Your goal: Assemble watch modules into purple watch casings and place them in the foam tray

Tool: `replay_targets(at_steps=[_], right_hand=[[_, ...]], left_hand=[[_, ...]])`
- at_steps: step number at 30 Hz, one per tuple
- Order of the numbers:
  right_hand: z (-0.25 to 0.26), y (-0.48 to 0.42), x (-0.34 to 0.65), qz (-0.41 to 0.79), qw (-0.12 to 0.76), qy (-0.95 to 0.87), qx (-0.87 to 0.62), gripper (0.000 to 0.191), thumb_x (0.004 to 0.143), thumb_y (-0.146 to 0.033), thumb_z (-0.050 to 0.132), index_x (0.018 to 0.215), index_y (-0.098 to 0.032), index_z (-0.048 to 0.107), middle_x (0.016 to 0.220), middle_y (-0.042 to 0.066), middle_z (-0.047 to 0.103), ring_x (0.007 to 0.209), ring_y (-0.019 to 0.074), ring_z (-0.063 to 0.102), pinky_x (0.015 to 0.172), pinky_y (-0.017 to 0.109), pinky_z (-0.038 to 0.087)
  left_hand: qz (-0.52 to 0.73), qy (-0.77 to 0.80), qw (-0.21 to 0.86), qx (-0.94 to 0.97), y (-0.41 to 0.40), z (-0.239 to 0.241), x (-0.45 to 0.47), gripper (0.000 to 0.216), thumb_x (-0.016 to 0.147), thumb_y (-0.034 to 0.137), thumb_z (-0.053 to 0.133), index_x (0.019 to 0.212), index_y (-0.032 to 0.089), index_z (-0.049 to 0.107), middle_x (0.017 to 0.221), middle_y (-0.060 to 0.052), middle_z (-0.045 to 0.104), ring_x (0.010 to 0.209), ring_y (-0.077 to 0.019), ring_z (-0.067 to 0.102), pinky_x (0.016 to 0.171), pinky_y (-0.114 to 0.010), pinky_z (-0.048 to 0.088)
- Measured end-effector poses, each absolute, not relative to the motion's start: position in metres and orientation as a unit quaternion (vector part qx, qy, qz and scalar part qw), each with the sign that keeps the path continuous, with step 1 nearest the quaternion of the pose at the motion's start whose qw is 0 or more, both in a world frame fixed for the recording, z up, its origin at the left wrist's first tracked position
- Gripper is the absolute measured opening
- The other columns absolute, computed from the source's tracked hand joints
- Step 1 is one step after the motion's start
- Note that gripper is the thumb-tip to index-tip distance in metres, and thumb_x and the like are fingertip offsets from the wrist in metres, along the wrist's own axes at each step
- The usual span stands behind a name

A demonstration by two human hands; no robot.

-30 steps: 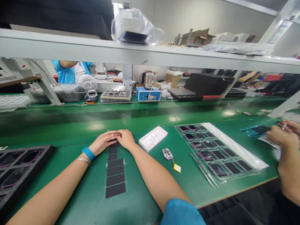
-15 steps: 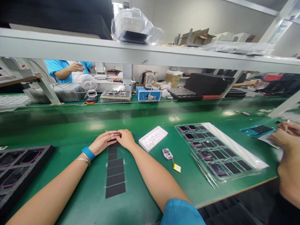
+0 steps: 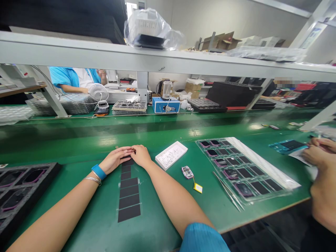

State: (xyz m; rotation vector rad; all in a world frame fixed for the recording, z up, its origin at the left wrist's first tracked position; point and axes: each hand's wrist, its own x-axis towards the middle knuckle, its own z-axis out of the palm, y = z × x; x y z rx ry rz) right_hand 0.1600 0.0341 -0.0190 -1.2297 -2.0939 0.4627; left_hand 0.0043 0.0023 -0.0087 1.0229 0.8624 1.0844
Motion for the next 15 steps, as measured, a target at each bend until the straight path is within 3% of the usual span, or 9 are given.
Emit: replay_targets(at_steps=[15], right_hand=[[-0.0191, 0.0348, 0.1599, 0.173, 0.322, -0.801, -0.473, 0.024, 0.074, -0.009, 0.057, 0.093, -0.020, 0.066, 0.088, 0.003, 0.068, 0.086, 0.0183, 0.057, 0.080, 0.030, 0.043]], left_hand=[[0.474, 0.383, 0.653, 0.449, -0.0009, -0.0025, 0.0064, 0.036, 0.066, 0.034, 0.074, 0.098, 0.018, 0.069, 0.115, -0.013, 0.066, 0.116, -0.0294, 0.054, 0.098, -0.043, 0.041]])
